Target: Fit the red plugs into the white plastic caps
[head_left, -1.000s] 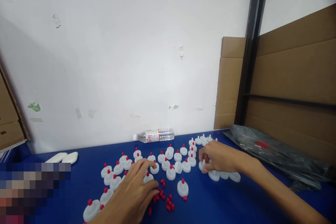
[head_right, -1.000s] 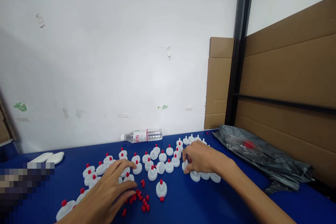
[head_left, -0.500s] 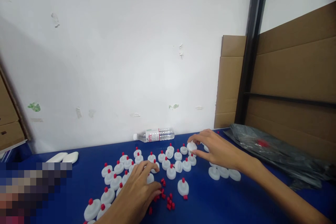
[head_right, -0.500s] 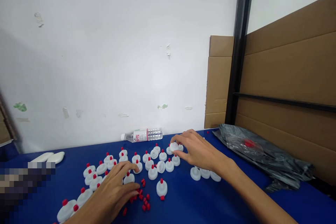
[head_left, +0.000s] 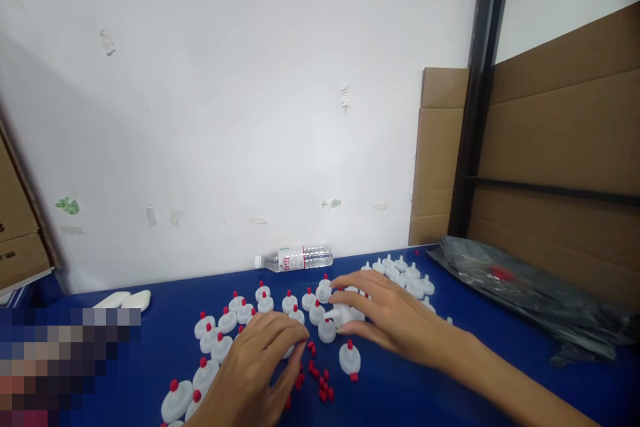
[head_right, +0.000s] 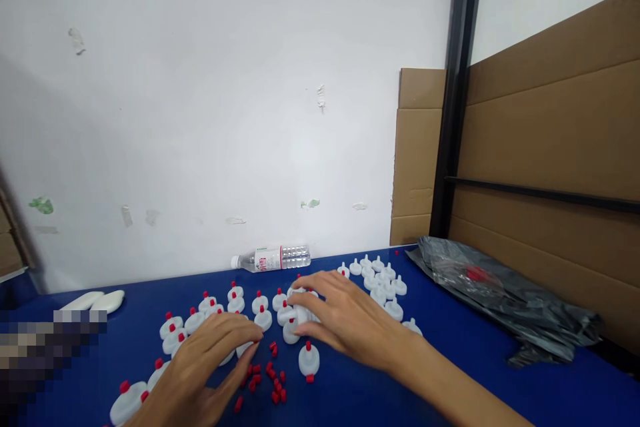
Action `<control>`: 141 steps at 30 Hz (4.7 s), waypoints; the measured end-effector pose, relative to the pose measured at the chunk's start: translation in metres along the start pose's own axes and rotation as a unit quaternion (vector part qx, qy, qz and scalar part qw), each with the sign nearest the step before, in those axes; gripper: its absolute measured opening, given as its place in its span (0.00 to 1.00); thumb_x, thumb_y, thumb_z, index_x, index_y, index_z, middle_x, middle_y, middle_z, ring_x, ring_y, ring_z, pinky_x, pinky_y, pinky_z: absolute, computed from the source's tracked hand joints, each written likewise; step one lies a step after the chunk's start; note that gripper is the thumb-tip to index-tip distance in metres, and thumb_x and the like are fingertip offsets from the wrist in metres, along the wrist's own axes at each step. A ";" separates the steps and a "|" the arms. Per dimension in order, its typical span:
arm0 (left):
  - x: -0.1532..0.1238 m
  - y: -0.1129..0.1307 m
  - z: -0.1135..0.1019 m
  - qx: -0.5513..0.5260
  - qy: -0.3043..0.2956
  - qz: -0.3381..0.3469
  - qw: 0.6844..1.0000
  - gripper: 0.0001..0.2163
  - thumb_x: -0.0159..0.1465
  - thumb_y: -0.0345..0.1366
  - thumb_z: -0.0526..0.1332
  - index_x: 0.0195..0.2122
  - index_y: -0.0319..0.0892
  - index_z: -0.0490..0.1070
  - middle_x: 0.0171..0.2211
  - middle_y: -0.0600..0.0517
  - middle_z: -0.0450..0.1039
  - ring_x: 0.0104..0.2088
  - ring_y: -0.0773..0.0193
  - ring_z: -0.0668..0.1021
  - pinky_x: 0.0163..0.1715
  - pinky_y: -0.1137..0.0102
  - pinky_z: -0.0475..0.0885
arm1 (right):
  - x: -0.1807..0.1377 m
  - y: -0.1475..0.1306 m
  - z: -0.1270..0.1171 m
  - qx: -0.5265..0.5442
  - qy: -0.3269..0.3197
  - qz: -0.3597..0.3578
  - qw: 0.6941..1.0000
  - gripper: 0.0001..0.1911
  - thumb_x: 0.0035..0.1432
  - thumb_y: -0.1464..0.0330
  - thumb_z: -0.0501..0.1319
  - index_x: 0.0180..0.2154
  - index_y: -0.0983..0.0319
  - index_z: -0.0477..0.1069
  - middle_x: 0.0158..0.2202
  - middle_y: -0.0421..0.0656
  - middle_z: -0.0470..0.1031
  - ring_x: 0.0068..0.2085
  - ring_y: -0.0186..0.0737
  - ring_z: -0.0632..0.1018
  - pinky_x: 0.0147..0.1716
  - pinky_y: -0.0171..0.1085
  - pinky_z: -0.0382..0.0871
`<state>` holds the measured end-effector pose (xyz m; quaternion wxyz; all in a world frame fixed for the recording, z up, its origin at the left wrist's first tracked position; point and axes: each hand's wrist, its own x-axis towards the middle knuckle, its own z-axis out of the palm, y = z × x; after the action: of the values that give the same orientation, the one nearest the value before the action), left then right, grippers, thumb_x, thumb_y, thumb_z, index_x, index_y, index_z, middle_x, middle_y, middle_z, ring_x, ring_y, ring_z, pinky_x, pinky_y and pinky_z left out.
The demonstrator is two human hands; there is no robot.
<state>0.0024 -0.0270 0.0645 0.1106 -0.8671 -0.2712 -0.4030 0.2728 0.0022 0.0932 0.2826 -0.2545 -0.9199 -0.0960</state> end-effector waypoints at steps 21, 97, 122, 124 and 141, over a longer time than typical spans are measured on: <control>-0.007 -0.007 0.012 0.009 0.017 0.047 0.999 0.09 0.72 0.26 0.58 0.51 0.40 0.71 0.36 0.49 0.77 0.34 0.62 0.73 0.34 0.67 0.72 | 0.003 -0.029 0.023 0.019 0.092 -0.083 0.992 0.20 0.73 0.65 0.56 0.60 0.69 0.66 0.47 0.50 0.80 0.46 0.44 0.79 0.48 0.41 0.75; -0.003 -0.007 -0.008 0.124 -0.387 -0.083 0.910 0.10 0.72 0.28 0.53 0.38 0.46 0.73 0.39 0.52 0.80 0.32 0.58 0.81 0.27 0.67 0.62 | -0.015 0.060 -0.007 -0.182 -0.109 0.346 0.914 0.13 0.69 0.71 0.57 0.49 0.64 0.78 0.42 0.54 0.83 0.43 0.53 0.83 0.37 0.38 0.70; -0.001 -0.019 -0.027 -0.002 -0.204 -0.153 0.967 0.11 0.74 0.39 0.53 0.39 0.48 0.74 0.29 0.57 0.77 0.27 0.66 0.76 0.28 0.72 0.64 | -0.005 -0.015 0.016 -0.047 -0.056 -0.092 0.993 0.31 0.55 0.81 0.56 0.60 0.63 0.67 0.61 0.55 0.69 0.57 0.52 0.71 0.56 0.49 0.69; 0.005 -0.015 -0.042 -0.034 -0.297 -0.214 0.930 0.11 0.72 0.42 0.55 0.35 0.48 0.75 0.29 0.57 0.77 0.29 0.65 0.76 0.30 0.73 0.66 | -0.005 -0.014 0.015 -0.046 -0.055 -0.089 0.993 0.30 0.55 0.81 0.56 0.60 0.63 0.67 0.60 0.54 0.70 0.56 0.51 0.71 0.55 0.49 0.69; 0.013 0.015 -0.039 -0.147 -0.461 -0.297 0.823 0.12 0.57 0.24 0.66 0.35 0.49 0.82 0.35 0.56 0.79 0.34 0.65 0.77 0.33 0.77 0.68 | -0.005 -0.015 0.018 -0.025 -0.061 -0.089 0.994 0.23 0.63 0.76 0.57 0.58 0.60 0.68 0.56 0.51 0.73 0.51 0.49 0.73 0.51 0.47 0.69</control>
<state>-0.0076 -0.0503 0.1005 -0.2809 -0.8355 -0.4723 -0.0051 0.2599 -0.0068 0.0754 0.2101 -0.1835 -0.9517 -0.1280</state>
